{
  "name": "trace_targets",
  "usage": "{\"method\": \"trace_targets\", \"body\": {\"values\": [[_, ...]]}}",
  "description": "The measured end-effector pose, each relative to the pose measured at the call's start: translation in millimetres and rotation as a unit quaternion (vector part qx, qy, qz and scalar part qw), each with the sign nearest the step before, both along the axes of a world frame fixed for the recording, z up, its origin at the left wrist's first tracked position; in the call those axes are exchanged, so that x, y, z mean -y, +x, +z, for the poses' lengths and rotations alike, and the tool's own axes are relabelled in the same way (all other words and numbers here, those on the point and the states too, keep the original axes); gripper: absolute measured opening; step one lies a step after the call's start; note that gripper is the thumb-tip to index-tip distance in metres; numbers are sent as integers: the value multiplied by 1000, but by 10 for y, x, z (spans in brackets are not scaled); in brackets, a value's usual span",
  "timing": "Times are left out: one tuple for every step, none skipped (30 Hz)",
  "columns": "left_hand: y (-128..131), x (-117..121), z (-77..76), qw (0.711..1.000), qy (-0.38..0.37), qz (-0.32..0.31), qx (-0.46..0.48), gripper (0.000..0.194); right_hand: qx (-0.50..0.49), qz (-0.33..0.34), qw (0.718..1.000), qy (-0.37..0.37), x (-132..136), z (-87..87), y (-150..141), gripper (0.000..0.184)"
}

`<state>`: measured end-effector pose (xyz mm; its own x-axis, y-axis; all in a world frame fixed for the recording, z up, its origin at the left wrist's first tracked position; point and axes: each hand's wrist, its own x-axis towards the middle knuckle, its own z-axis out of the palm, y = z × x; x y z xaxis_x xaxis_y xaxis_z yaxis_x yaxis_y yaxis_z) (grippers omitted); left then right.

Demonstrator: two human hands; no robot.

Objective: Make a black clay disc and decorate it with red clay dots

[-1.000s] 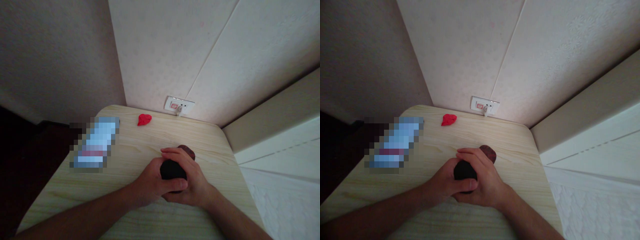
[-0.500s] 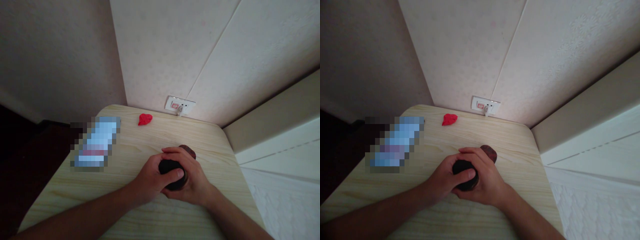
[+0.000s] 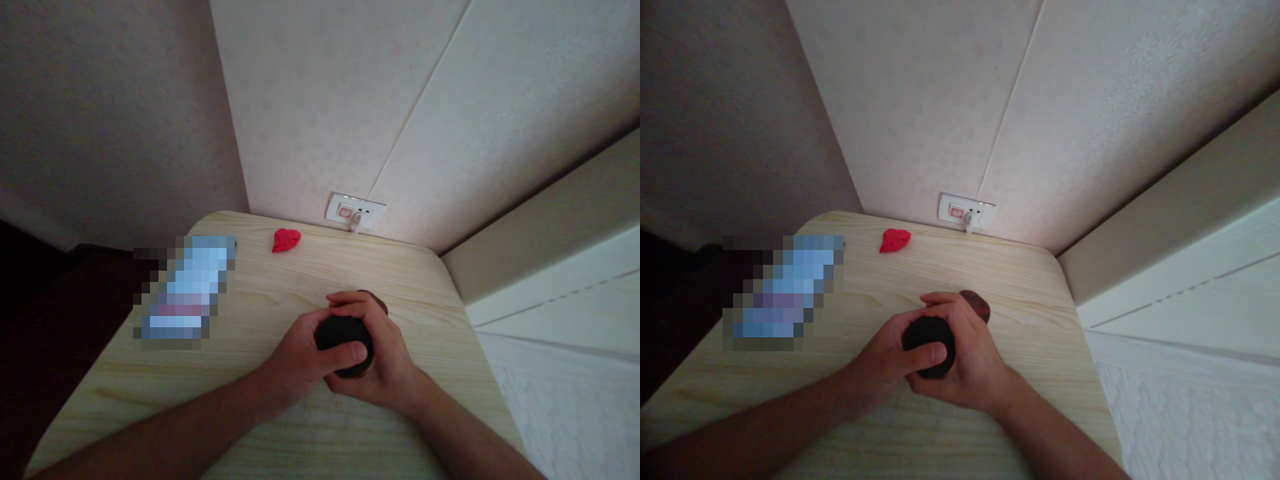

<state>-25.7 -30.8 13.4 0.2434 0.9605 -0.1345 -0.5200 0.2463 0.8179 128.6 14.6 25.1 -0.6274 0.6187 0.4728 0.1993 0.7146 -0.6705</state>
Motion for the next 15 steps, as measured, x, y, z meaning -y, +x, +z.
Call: {"method": "trace_targets", "body": {"values": [[1, -6, -1, 1000, -11, 7, 4, 32, -2, -8, 1000, 2, -8, 12, 3, 71], [0, -13, 1, 1000, -17, 17, 3, 30, 1, -11, 1000, 2, -15, 24, 5, 74], [-3, -20, 7, 999, -16, 28, -2, 28, 7, -12, 1000, 0, -21, 35, 8, 79], [-7, -26, 15, 999, -6, 37, -12, 27, 15, -7, 1000, -4, -24, 46, 11, 86], [-12, -30, 24, 999, 9, 42, -23, 26, 22, 0, 1000, -9, -25, 55, 14, 93], [-18, -31, 35, 998, 25, 42, -35, 26, 28, 6, 999, -14, -23, 62, 17, 98], [-24, -30, 45, 997, 41, 40, -46, 27, 32, 11, 999, -17, -20, 68, 20, 101], [-29, -25, 54, 996, 55, 35, -56, 27, 33, 15, 999, -19, -17, 71, 22, 103], [-33, -18, 59, 995, 69, 30, -66, 27, 33, 19, 999, -20, -13, 73, 25, 102], [-36, -8, 61, 994, 82, 26, -75, 28, 34, 22, 999, -19, -10, 73, 27, 101], [-38, 3, 59, 992, 95, 23, -84, 29, 36, 24, 999, -19, -8, 72, 29, 99], [-40, 14, 56, 990, 107, 21, -95, 30, 38, 25, 999, -19, -7, 70, 31, 98], [-43, 26, 51, 987, 117, 19, -108, 31, 40, 24, 999, -21, -6, 66, 33, 96], [-46, 37, 46, 985, 126, 18, -120, 32, 41, 22, 999, -22, -7, 63, 33, 95], [-50, 47, 42, 983, 130, 18, -132, 34, 42, 21, 999, -22, -8, 61, 34, 94]]}}
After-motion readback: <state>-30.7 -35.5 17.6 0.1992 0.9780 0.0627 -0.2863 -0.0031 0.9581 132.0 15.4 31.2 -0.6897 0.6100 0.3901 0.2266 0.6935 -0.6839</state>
